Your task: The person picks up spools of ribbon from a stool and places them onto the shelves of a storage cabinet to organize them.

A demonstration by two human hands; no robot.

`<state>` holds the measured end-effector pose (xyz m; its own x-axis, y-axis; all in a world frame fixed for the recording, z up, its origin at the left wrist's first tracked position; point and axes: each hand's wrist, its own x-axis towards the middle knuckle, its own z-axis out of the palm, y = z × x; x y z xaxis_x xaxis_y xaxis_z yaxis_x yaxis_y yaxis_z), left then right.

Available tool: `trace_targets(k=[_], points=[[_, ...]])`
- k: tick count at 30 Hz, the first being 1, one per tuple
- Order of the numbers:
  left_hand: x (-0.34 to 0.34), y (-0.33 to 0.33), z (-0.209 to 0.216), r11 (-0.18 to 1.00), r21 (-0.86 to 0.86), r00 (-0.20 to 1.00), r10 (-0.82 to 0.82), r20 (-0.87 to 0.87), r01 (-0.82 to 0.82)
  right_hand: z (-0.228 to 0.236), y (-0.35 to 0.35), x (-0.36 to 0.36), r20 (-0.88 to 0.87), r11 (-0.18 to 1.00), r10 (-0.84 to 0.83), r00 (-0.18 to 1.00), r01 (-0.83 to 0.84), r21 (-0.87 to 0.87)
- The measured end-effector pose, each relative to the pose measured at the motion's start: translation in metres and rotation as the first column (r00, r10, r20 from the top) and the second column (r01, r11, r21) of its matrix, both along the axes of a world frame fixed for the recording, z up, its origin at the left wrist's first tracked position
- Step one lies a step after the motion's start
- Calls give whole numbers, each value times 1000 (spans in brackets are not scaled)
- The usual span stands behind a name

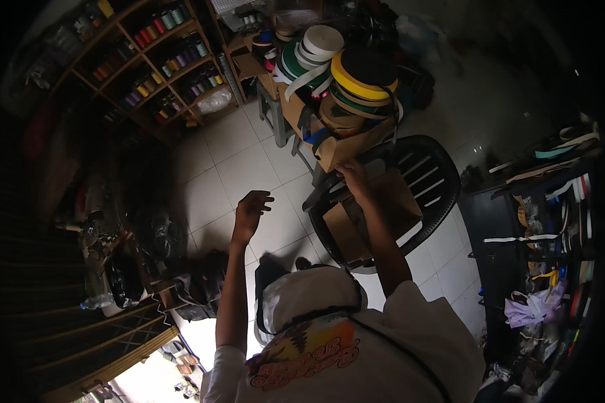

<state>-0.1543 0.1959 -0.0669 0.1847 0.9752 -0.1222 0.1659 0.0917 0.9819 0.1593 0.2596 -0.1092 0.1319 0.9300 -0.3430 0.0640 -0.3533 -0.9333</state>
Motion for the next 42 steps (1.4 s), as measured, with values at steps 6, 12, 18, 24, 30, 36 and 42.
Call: trace_targets(k=[6, 12, 18, 24, 30, 36, 42], points=[[5, 155, 3, 965, 16, 960, -263, 94, 262, 11, 79, -28, 40, 941, -332, 942, 328, 87], [37, 269, 9, 868, 28, 868, -496, -4, 496, -10, 96, -2, 92, 765, -643, 761, 644, 19], [103, 355, 33, 781, 87, 786, -609, -111, 618, 1, 105, 22, 5, 571, -820, 572, 820, -32], [190, 431, 60, 608, 346, 697, -658, -286, 715, 29, 158, 64, 73, 371, -928, 364, 921, 118], [277, 502, 66, 313, 568, 648, -377, -661, 761, 36, 204, 107, 324, 286, -917, 232, 950, 129], [334, 535, 49, 429, 252, 400, -302, -865, 868, 45, 230, 109, 202, 318, -924, 326, 945, -70], [355, 543, 53, 420, 126, 314, -415, -854, 899, 6, 236, 122, -11, 104, -994, 112, 952, 288]])
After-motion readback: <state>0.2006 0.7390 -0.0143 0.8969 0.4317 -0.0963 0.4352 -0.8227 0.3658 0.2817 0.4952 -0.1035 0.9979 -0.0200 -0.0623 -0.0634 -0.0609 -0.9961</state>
